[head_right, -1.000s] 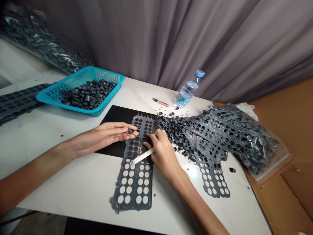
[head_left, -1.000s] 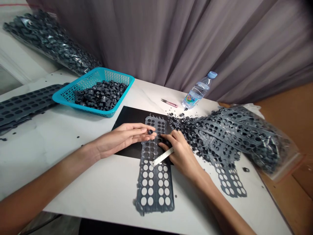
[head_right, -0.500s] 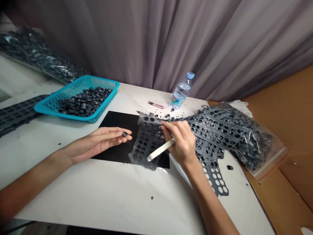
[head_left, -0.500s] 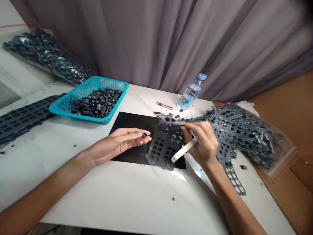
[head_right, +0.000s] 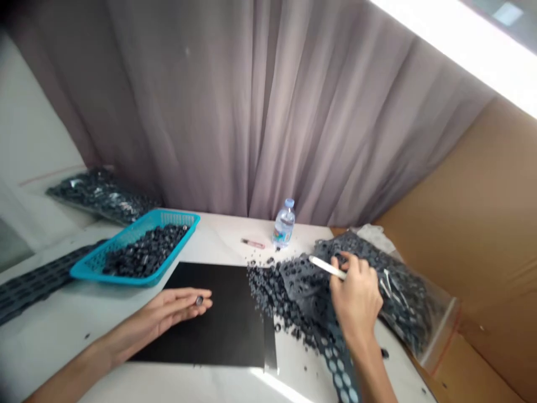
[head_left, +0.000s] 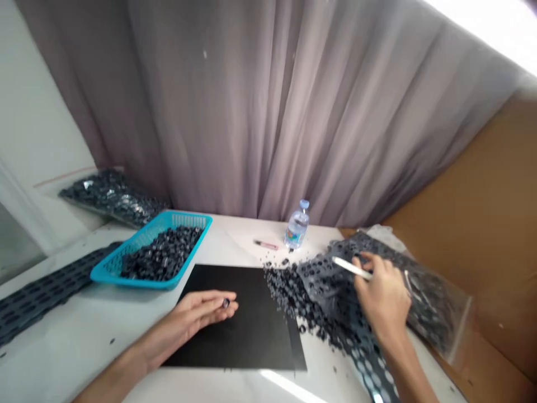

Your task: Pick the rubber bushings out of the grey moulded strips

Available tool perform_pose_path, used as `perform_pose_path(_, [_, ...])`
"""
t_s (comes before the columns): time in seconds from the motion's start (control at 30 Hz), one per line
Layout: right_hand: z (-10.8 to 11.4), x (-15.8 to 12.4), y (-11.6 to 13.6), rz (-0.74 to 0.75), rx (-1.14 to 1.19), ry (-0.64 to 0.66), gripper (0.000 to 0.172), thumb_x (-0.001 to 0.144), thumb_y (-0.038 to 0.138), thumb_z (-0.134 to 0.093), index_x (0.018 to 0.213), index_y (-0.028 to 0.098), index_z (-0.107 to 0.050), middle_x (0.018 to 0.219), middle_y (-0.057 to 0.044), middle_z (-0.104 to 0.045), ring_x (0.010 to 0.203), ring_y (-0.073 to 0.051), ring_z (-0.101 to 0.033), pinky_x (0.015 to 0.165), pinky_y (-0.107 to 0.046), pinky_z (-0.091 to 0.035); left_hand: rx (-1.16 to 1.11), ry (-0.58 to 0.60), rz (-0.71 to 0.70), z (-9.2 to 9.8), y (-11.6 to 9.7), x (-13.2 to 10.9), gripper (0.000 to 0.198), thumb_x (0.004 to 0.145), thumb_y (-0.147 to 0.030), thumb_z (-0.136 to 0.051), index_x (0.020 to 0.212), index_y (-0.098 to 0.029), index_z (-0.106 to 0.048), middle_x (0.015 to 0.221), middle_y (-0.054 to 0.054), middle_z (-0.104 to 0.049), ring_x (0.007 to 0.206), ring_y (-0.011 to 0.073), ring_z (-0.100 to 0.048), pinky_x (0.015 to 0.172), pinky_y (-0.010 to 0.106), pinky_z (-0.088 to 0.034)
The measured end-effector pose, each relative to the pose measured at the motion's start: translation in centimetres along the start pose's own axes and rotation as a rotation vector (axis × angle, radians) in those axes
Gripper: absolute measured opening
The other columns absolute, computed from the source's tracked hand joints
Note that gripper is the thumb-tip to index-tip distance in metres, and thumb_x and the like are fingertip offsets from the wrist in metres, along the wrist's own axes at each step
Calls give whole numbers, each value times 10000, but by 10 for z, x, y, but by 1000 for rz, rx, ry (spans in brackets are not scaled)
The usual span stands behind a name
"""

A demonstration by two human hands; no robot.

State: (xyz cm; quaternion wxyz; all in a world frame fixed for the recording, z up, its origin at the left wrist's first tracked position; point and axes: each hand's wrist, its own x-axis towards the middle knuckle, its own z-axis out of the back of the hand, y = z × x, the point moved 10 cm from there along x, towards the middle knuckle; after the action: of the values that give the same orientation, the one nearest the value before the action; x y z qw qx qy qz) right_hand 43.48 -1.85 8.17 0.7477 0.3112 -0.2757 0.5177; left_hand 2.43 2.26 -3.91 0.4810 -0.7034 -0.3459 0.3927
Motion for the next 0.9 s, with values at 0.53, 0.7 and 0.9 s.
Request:
perform_pose_path(0.53, [-6,-44,96,342,146,-123,454,1053,514,-356,1174,184,-644,1153,-182,-573,1039,-351,-588,792,-456,-566,965,-737,-678,203,-133,-14,601,971,-671,-450,1279,-234,-724,1402,81,-691,1348,307,-609,1198,442,-415])
perform_pose_path(0.7, [-35,-69,111,435,202,-48,397,1067,469,-381,1175,188,-640,1137,-166,-589,988,-317,-591,802,-435,-556,1075,-797,-605,247,-141,-25,608,973,-628,-418,1272,-189,-715,1460,104,-643,1446,288,-503,1239,408,-334])
perform_pose_path(0.9, [-36,-65,103,441,232,-19,482,1070,527,-351,1097,173,-676,1048,-151,-601,946,-304,-587,824,-431,-531,1166,-1000,-326,314,-116,-110,784,825,-718,-597,1323,-116,-665,1404,201,-653,1343,407,-562,1175,504,-373])
